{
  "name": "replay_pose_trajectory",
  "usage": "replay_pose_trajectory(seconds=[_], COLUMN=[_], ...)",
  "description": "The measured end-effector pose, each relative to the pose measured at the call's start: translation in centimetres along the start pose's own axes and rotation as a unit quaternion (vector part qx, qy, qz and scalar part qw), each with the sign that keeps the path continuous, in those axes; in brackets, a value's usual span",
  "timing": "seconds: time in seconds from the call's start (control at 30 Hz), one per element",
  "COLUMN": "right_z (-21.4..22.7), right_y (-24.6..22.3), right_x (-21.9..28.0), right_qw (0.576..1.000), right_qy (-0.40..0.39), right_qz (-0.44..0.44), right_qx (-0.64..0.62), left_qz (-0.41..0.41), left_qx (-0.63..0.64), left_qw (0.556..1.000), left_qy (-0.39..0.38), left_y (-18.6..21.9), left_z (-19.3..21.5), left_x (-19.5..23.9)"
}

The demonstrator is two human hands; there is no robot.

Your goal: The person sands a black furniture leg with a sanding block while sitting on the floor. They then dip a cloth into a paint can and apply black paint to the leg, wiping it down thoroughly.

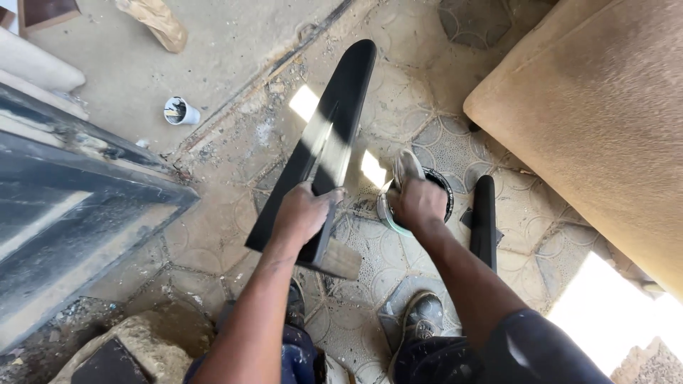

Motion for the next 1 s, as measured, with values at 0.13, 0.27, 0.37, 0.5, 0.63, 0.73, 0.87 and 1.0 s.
replay_pose_trajectory(seconds=[0.13,0.27,0.37,0.5,0.63,0.73,0.87,1.0], right_z=[-1.9,-6.6,-9.1,-10.9,-13.8,-13.8,-17.8,-14.2], right_y=[3.6,5.6,5.7,7.3,10.8,15.1,22.5,21.1], right_x=[-3.8,-6.7,-7.6,-9.7,-12.8,-12.0,-13.5,-7.4], right_qw=[0.992,0.971,0.963,0.97,0.899,0.95,0.923,0.873], right_qy=[0.02,-0.058,-0.113,-0.175,-0.256,-0.31,-0.377,-0.473], right_qz=[-0.027,0.031,0.076,0.053,0.166,-0.032,-0.046,-0.108], right_qx=[-0.125,-0.228,-0.231,-0.162,0.315,0.026,0.054,0.059], left_qz=[0.042,0.064,0.053,0.057,0.085,0.104,0.096,0.096], left_qx=[0.049,0.071,0.11,0.122,0.112,0.099,0.135,0.175], left_qw=[0.998,0.994,0.99,0.987,0.987,0.988,0.985,0.977], left_qy=[-0.002,0.061,0.076,0.084,0.077,0.06,0.057,0.077], left_y=[-0.2,-2.1,-1.9,-1.5,-0.8,-1.2,-1.4,2.0], left_z=[0.5,-0.5,-0.7,-0.8,-0.6,-1.5,-2.9,-3.1], left_x=[6.5,6.0,4.8,2.3,1.2,-0.2,-1.3,2.9])
Point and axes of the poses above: each hand's wrist, its own x-axis away from the middle knuckle, its own z-axis out of the back of the hand, y = z × x, the point moved 5 cm from there along -x, towards the middle knuckle, and after that the axes turned 13 degrees about -y, right-handed, at the moved point
